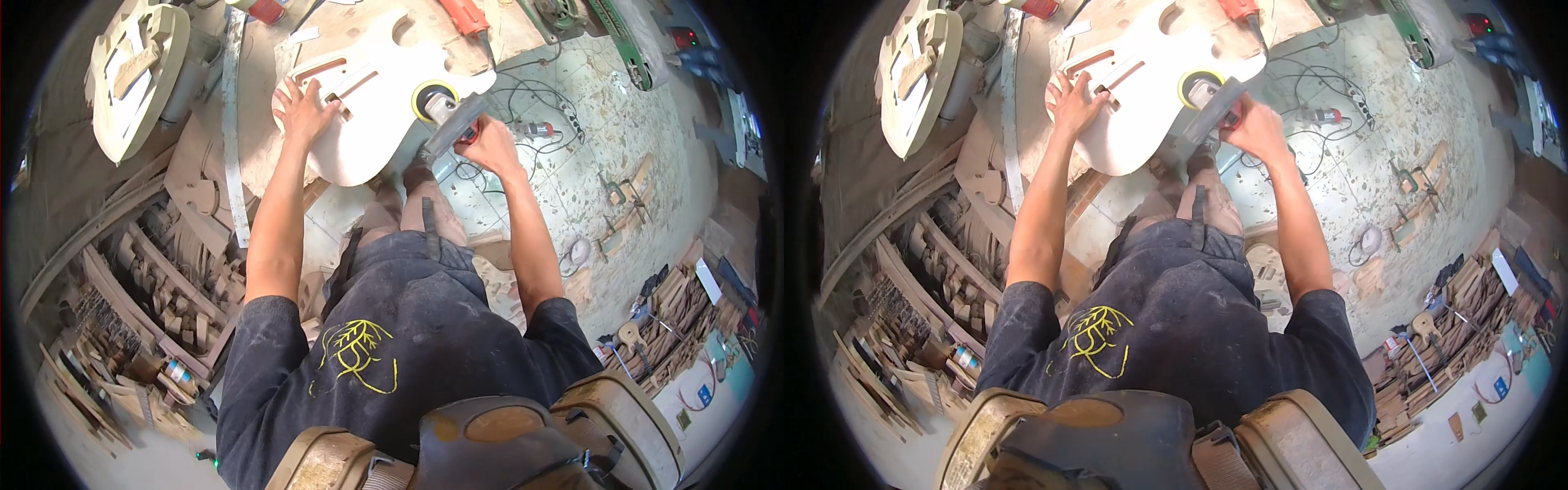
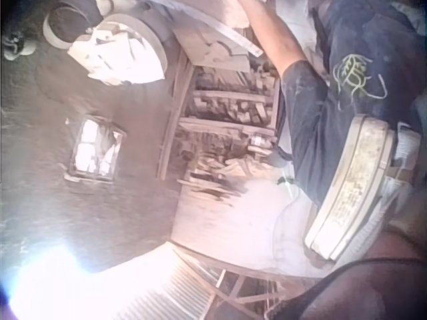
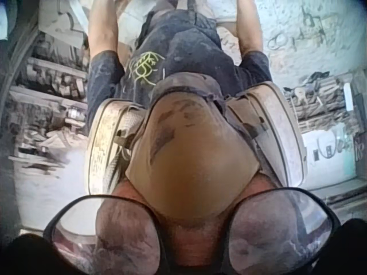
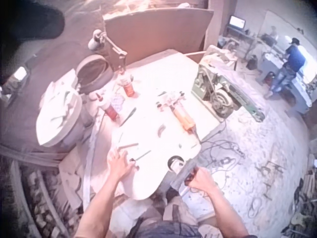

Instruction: The person sands the surface and sides of a wooden guitar body using an orbital sander.

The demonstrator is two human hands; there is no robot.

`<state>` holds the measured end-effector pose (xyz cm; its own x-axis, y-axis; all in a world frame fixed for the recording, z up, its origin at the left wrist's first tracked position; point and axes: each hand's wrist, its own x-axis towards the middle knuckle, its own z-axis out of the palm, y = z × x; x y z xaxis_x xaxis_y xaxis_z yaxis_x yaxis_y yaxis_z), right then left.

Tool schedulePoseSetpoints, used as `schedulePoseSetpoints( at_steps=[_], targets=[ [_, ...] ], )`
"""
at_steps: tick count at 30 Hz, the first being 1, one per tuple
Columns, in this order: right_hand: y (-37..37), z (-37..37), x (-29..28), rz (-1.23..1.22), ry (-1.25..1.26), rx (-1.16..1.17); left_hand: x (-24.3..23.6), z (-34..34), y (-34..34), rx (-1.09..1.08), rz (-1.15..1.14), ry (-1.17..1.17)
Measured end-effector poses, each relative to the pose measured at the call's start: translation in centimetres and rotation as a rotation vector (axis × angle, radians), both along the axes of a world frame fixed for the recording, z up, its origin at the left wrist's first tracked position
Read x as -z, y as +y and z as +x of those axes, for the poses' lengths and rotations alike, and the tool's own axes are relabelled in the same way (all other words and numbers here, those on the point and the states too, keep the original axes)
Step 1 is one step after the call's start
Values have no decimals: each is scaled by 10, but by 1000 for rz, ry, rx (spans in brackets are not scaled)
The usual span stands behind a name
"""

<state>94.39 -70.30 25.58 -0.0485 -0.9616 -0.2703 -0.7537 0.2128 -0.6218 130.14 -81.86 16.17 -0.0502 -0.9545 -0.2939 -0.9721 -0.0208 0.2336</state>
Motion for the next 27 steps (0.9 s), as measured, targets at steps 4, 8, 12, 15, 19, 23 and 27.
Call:
schedulePoseSetpoints(
  at_steps=[4, 8, 12, 15, 19, 23, 27],
  targets=[
    [-6, 0, 9, -3, 77, -102, -3, -2, 0, -5, 11, 16],
    [-3, 15, 4, 33, 33, -258, 2, 4, 0, 10, 1, -51],
    [-7, 5, 4, 8, 21, -187, 8, 5, 2, 18, -10, -40],
    [-16, 2, 2, 10, 17, -147, 7, 3, 0, 22, -15, -44],
    [-8, 18, 8, 54, 31, -352, 7, 4, 1, 18, -12, -42],
    [-4, 15, 16, -23, 38, -446, 6, 2, 1, 26, -15, -24],
    [-22, 14, 0, 126, 56, -401, 6, 4, 0, 24, -14, -44]
  ],
)
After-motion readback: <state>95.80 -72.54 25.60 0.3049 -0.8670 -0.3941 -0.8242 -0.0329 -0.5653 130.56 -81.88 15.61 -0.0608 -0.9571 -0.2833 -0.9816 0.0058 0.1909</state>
